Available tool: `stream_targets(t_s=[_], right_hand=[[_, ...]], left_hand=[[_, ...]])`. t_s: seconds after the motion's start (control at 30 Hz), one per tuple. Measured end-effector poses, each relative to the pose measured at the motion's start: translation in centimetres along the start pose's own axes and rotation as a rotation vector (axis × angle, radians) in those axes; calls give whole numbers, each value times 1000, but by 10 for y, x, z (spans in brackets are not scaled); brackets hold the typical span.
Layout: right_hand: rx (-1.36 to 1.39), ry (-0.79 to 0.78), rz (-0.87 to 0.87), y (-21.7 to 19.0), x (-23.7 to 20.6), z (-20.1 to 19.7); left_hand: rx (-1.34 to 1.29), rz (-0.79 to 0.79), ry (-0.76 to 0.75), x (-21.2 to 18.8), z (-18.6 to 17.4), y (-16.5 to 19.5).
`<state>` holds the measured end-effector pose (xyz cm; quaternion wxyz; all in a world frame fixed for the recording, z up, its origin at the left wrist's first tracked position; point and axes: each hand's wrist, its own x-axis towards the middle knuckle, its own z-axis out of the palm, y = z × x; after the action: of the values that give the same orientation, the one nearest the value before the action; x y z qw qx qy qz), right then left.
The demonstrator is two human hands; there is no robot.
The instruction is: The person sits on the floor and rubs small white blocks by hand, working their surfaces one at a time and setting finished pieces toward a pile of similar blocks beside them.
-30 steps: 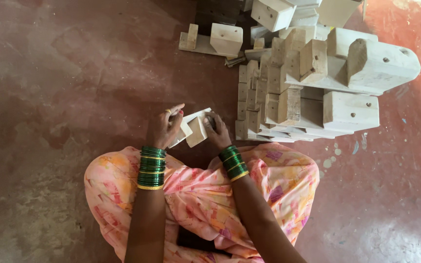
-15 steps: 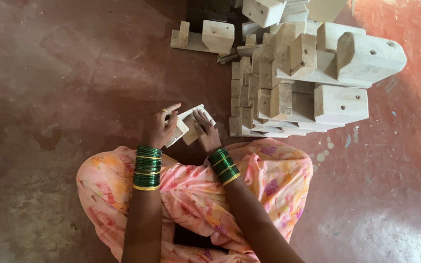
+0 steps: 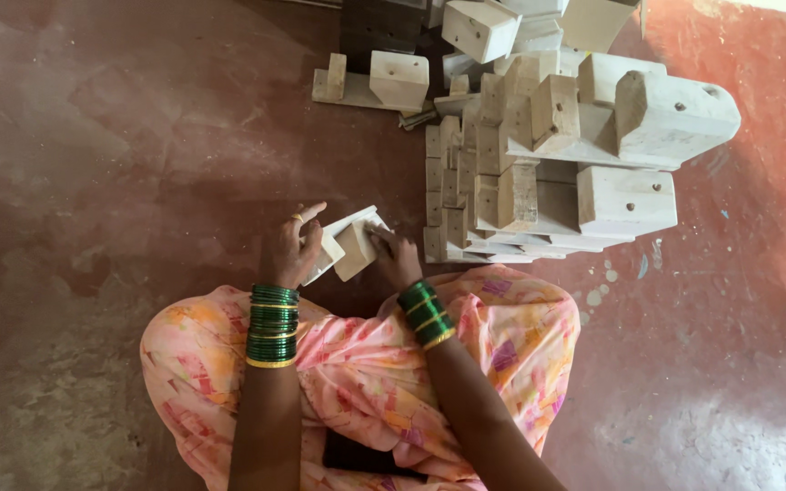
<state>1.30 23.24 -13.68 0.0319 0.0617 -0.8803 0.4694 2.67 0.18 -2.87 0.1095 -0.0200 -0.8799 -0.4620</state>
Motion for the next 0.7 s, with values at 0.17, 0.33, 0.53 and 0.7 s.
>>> stream_targets(t_s=[0.17,0.33,0.53,0.7], right_hand=[[12,-24,-119,9,13,-3],[120,-110,-357,-27,-14,-2],[150,38,-237,-31,-18,-7],[95,280,-40,4,-2,-16]], left_hand=[[-64,-63,-33,2,-1,4],[-2,-42,-14,-1,-6,11],[-5,-118,-35,-1,-7,13],[-42,-23,88,0,-3,11]])
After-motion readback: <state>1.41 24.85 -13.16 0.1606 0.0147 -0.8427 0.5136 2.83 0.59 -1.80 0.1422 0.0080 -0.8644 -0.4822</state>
